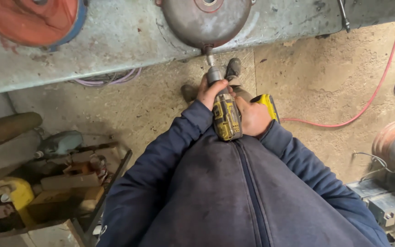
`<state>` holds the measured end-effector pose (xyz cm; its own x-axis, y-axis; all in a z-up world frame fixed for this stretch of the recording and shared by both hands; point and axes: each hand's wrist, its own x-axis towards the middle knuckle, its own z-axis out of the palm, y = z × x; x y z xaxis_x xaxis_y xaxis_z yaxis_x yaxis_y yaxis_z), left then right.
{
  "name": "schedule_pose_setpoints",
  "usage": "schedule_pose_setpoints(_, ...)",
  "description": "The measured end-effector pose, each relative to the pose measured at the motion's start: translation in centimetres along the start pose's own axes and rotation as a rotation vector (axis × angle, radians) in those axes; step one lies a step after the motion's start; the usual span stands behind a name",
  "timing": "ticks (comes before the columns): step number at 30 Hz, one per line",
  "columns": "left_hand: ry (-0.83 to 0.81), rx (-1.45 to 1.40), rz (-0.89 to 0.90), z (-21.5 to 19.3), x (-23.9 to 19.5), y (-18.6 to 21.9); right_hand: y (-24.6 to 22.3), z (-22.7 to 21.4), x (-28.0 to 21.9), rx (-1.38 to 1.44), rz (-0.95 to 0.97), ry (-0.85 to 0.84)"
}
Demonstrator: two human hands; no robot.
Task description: Unscrew several bolts from a metal motor or pump casing using a cordless power driver to disassemble the unit.
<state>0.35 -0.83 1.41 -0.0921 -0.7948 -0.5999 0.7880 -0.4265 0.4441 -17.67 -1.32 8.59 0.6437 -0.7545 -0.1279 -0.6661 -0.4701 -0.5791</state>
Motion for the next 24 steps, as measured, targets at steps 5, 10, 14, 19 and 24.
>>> schedule_pose_setpoints(5,-0.004,-0.013,-0.007,-0.5,0.3,0.1,-0.2,-0.3,0.6,-0.026,0.010,-0.047)
schedule_pose_setpoints(10,0.031,-0.018,0.019,-0.3,0.2,0.4,0.0,-0.2,0.8,-0.031,0.001,-0.059)
schedule_pose_setpoints(14,0.013,-0.030,0.006,-0.6,0.2,-0.3,-0.3,-0.4,0.8,-0.045,0.037,-0.085)
schedule_pose_setpoints(19,-0.010,-0.033,0.000,-0.3,0.4,-0.2,0.4,-0.3,0.5,-0.042,0.047,-0.075)
schedule_pose_setpoints(24,-0.004,-0.035,-0.036,0.1,-0.2,0.5,0.4,-0.1,0.6,-0.046,0.040,-0.069)
